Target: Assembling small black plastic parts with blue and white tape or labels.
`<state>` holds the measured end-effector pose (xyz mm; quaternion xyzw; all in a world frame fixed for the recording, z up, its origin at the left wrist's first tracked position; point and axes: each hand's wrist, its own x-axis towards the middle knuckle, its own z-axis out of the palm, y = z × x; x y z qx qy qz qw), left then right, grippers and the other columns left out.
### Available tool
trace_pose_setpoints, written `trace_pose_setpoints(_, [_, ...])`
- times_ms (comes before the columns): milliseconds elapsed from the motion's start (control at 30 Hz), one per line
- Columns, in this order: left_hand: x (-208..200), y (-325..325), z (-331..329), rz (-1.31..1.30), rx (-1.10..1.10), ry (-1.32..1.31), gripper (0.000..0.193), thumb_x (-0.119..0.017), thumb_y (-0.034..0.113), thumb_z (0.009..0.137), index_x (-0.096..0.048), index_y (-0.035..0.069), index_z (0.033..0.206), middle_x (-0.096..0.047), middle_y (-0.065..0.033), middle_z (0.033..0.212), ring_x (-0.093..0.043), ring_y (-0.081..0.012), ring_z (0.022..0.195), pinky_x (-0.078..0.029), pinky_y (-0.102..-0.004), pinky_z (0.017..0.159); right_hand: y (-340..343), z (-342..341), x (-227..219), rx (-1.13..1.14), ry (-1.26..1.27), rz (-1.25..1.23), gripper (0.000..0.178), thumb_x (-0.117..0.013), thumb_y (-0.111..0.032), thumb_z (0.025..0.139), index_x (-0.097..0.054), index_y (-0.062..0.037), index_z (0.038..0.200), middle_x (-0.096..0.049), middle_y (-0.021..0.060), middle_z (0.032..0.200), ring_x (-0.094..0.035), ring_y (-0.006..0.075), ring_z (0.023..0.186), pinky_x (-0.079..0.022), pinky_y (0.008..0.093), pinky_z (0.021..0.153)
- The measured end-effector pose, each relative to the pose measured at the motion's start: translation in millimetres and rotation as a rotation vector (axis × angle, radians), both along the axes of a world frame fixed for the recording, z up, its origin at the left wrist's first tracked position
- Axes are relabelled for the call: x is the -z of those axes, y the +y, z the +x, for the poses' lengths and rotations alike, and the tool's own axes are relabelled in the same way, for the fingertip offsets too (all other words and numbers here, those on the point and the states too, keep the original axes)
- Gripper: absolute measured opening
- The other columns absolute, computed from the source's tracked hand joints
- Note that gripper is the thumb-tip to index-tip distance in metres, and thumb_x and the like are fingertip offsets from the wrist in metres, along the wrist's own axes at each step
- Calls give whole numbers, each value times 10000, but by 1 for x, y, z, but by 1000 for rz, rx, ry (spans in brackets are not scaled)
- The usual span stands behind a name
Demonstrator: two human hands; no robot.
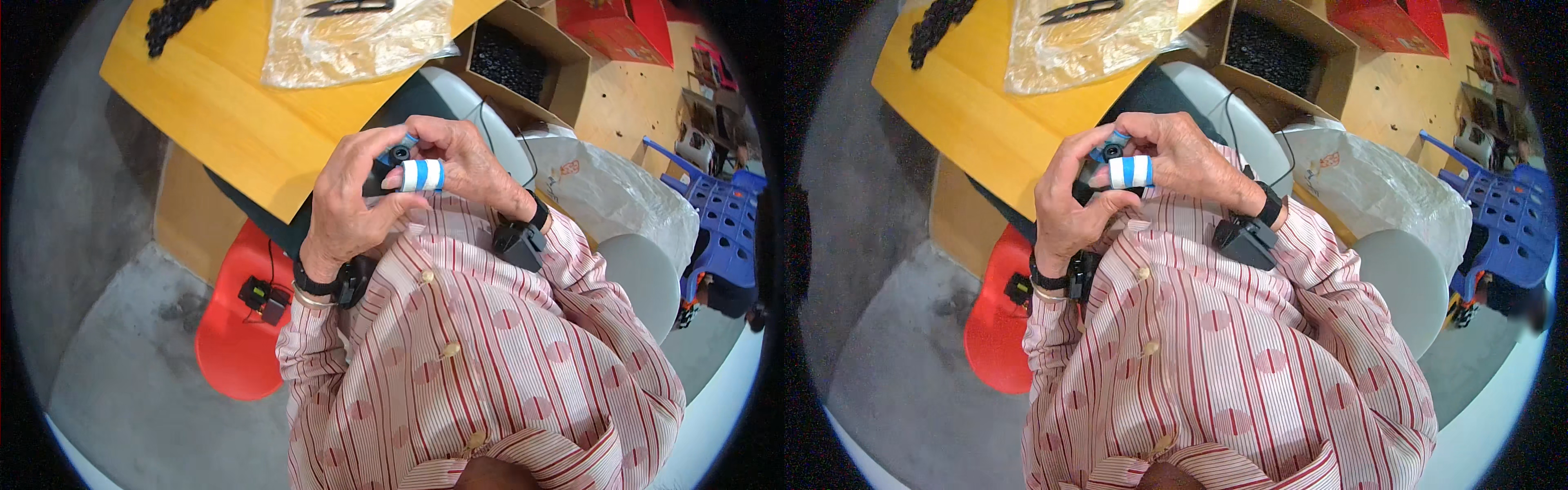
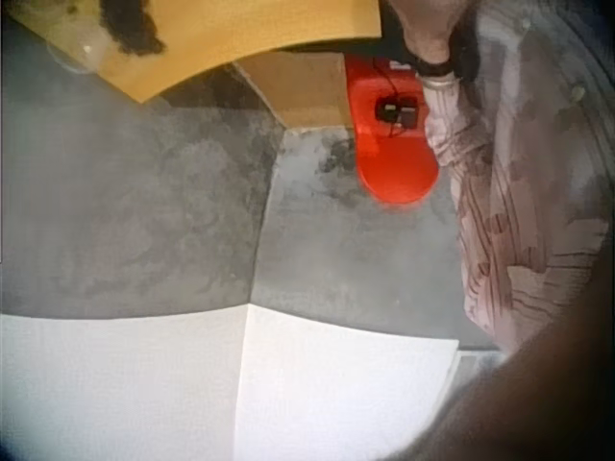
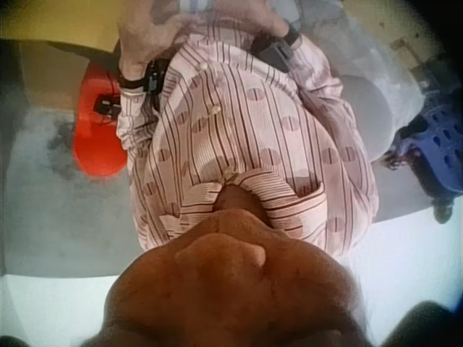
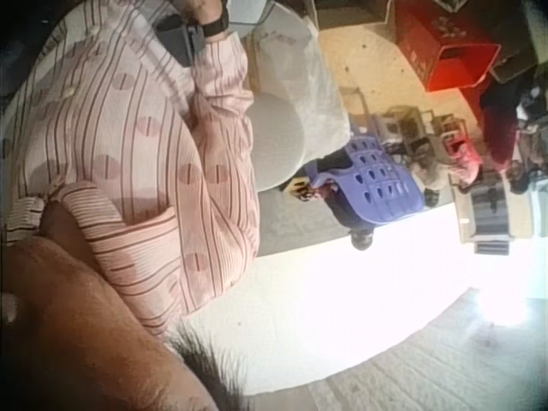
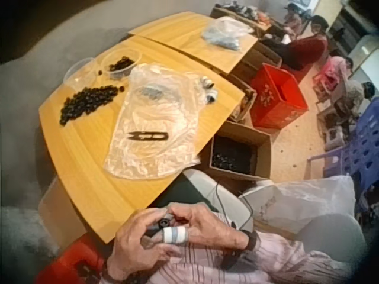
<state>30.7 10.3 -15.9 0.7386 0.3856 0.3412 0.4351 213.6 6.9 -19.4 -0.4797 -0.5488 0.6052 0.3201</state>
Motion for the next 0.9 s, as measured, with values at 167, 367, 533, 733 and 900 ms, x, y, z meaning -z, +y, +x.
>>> trace_pose_setpoints(167, [21, 13, 27, 225, 26, 106, 379, -632, -14, 646, -658, 77, 1013, -591, -102, 995, -558, -293, 888, -459, -383, 783, 0, 27, 18, 56, 206, -225, 289, -761, -230, 779, -655, -25, 953, -591, -36, 754, -508, 30, 710, -425, 203, 613])
trace_pose_setpoints(367, [33, 33, 59, 295, 70, 87, 290, -632, -22, 638, -681, 81, 905, -598, -89, 959, -551, -289, 894, -451, -377, 790, -1, 56, 30, 143, 251, -282, 234, -759, -217, 781, -662, -45, 907, -587, -58, 783, -510, 22, 742, -421, 196, 643])
trace_pose_setpoints(533, [51, 47, 90, 270, 127, 15, 232, -623, -36, 649, -657, 45, 863, -593, -92, 926, -548, -292, 876, -454, -373, 781, -2, 81, 50, 284, 217, -301, 187, -749, -223, 788, -683, -91, 903, -599, -56, 786, -525, 40, 735, -422, 214, 644])
trace_pose_setpoints(733, [95, 54, 124, 183, 151, 70, 160, -630, -33, 682, -650, 32, 826, -611, -94, 859, -586, -273, 839, -481, -346, 736, -9, 105, 88, 358, 55, -474, 281, -744, -357, 779, -690, -122, 923, -574, -56, 789, -472, 56, 738, -372, 227, 671])
trace_pose_setpoints(900, [117, 58, 125, 51, 207, 93, 113, -632, -25, 706, -666, 32, 797, -615, -93, 812, -608, -280, 780, -497, -358, 696, -11, 103, 105, 441, 80, -619, 295, -718, -364, 806, -678, -129, 980, -595, -35, 881, -502, 80, 835, -396, 281, 749])
